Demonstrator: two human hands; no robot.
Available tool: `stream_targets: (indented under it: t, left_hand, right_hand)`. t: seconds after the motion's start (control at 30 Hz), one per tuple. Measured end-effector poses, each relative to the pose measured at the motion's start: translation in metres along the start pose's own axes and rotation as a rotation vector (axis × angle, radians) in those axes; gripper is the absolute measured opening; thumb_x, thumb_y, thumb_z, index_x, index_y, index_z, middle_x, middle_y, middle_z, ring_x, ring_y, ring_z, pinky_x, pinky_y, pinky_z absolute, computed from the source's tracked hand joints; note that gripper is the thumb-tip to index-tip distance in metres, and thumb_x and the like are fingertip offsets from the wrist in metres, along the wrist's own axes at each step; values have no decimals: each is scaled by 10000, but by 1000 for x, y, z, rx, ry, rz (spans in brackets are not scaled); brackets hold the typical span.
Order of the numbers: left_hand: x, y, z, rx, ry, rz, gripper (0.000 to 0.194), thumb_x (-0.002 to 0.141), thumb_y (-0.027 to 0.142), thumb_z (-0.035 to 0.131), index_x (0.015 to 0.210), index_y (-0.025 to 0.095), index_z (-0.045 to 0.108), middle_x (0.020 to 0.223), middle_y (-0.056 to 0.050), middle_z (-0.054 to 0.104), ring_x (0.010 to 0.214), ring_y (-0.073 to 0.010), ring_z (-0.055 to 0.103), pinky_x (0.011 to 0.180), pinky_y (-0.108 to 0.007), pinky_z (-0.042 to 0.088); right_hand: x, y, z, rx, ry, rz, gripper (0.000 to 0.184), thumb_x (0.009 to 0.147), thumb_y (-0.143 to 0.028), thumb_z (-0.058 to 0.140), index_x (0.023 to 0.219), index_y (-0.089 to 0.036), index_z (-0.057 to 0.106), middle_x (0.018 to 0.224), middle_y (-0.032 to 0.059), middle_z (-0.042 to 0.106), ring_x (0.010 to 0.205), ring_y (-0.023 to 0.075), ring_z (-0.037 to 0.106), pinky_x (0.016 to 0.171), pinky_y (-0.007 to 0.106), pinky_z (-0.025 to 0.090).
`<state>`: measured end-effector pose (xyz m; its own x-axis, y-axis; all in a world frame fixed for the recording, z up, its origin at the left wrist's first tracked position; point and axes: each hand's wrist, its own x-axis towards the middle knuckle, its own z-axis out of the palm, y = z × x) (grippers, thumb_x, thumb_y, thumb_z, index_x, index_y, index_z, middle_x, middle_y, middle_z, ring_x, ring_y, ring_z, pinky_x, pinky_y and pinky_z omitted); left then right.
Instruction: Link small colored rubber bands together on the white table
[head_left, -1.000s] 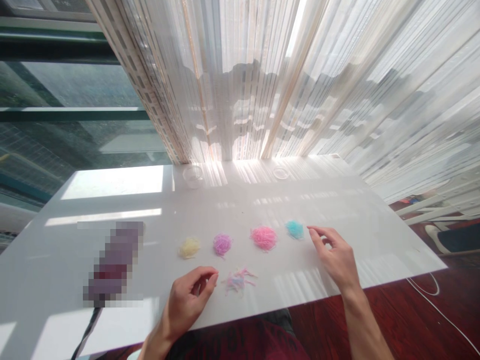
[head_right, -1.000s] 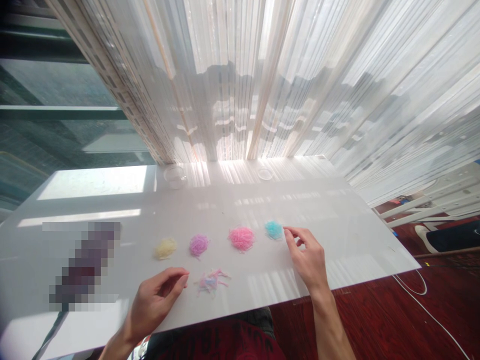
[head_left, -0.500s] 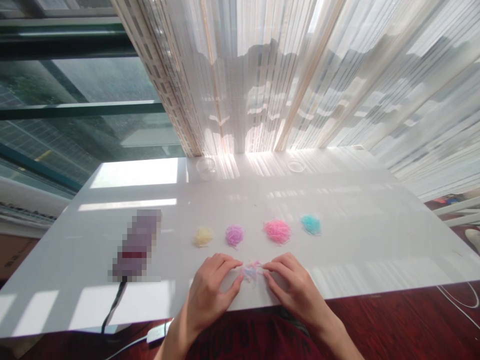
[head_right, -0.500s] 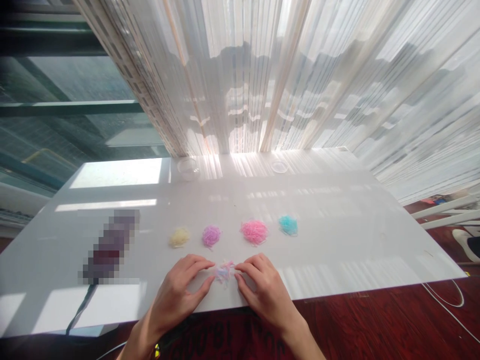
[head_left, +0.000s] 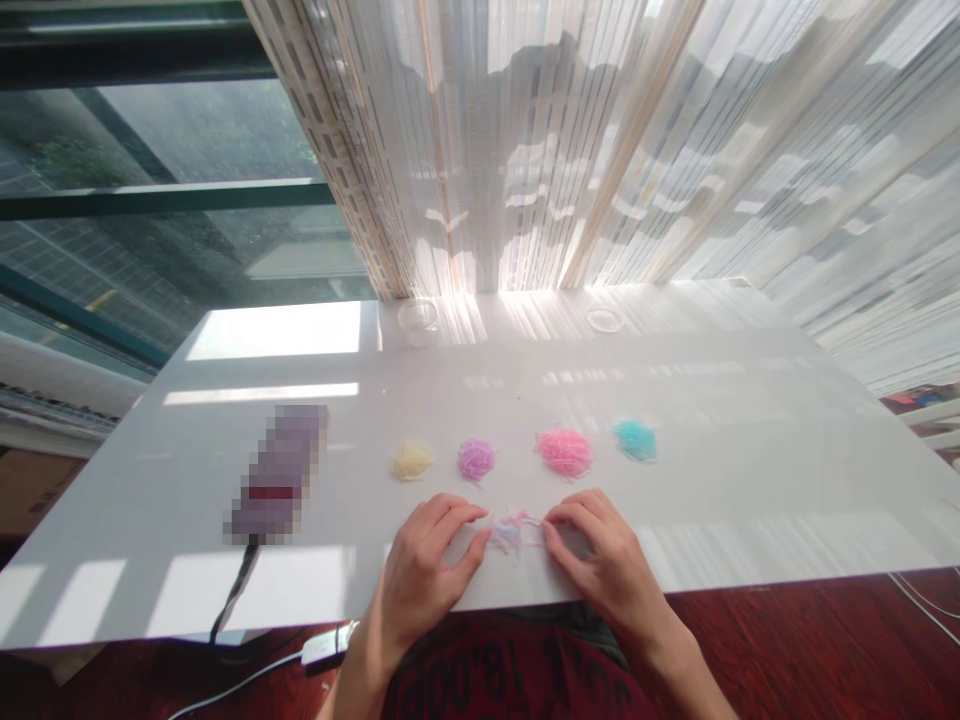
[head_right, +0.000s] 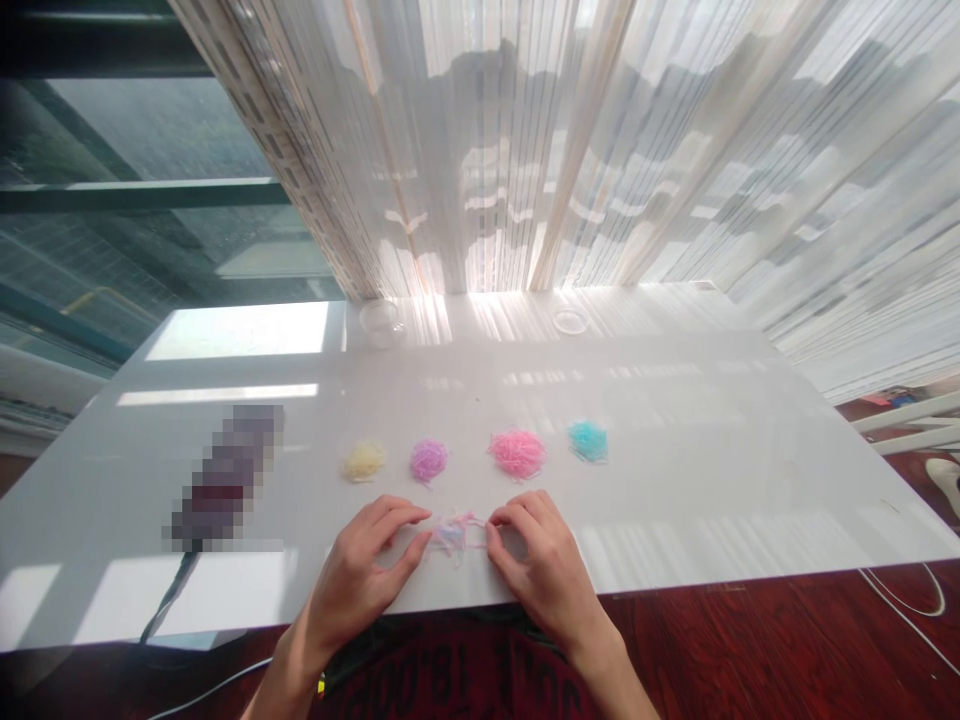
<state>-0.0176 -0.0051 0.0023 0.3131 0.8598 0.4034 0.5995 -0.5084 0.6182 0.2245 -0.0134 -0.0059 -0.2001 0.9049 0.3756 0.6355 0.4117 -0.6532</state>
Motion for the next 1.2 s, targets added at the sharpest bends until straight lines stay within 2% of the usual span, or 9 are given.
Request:
stream_targets:
  t: [0.17, 0.3, 0.43, 0.63, 0.8, 0.97, 1.03, 1.2]
  left_hand:
    - [1, 7, -2, -36, 29, -14, 69, 997, 219, 639, 1015, 209, 705, 884, -40, 743, 689, -153, 613, 669, -276, 519]
    - [1, 18, 1, -126, 24, -33, 90, 1000, 267, 660, 1046, 211, 713, 886, -36, 765, 643, -139, 593, 686, -278, 536]
    - [-1, 24, 7, -231, 33, -41, 108, 997, 267, 681, 1083, 217, 725, 890, -30, 779, 623, -123, 594, 673, -252, 546]
    - [-3, 24, 6, -262, 64, -45, 75, 980, 177, 686, 1005, 214, 746, 819, -9, 775, 603, -116, 571, 619, -237, 514]
    - [0, 17, -8, -212, 128, -88, 68, 961, 167, 686, 958, 212, 737, 843, -7, 766, 605, -101, 563, 594, -218, 499]
    - [10, -6, -38, 30, 306, -265, 84, 948, 252, 679, 903, 213, 737, 781, 17, 727, 530, -83, 498, 556, -201, 476]
    - [16, -15, -50, 92, 338, -299, 117, 957, 288, 669, 907, 207, 738, 753, 21, 703, 523, -84, 478, 550, -201, 456]
    - [27, -31, -59, 207, 255, -308, 217, 990, 343, 607, 938, 204, 765, 770, 8, 687, 518, -92, 437, 542, -216, 417]
  right_hand:
    - [4, -6, -3, 39, 56, -28, 82, 974, -153, 631, 940, -223, 655, 868, 35, 638, 805, 189, 636, 709, 311, 556]
    - [9, -19, -2, 86, 78, -129, 131, 964, -108, 635, 1002, -229, 667, 896, 43, 654, 819, 180, 658, 720, 298, 579]
    - [13, -28, -1, 123, 19, -232, 202, 960, -52, 619, 1048, -231, 653, 890, 38, 713, 805, 178, 668, 727, 305, 578]
    - [15, -35, 1, 137, -57, -253, 208, 983, -52, 592, 1079, -227, 653, 885, 44, 716, 787, 175, 640, 707, 305, 567]
    - [20, -34, 6, 199, -45, -248, 217, 993, -57, 584, 1107, -230, 649, 901, 53, 715, 804, 178, 662, 703, 303, 575]
    - [14, -18, 2, 179, -7, -165, 149, 997, -106, 587, 1037, -236, 648, 856, 42, 698, 773, 183, 676, 679, 305, 577]
    - [11, -11, -2, 171, 13, -135, 132, 989, -118, 597, 1017, -236, 651, 838, 34, 696, 747, 178, 676, 663, 297, 575]
    - [10, -3, -6, 161, 70, -78, 103, 987, -151, 604, 977, -240, 655, 817, 24, 705, 701, 170, 670, 643, 286, 565]
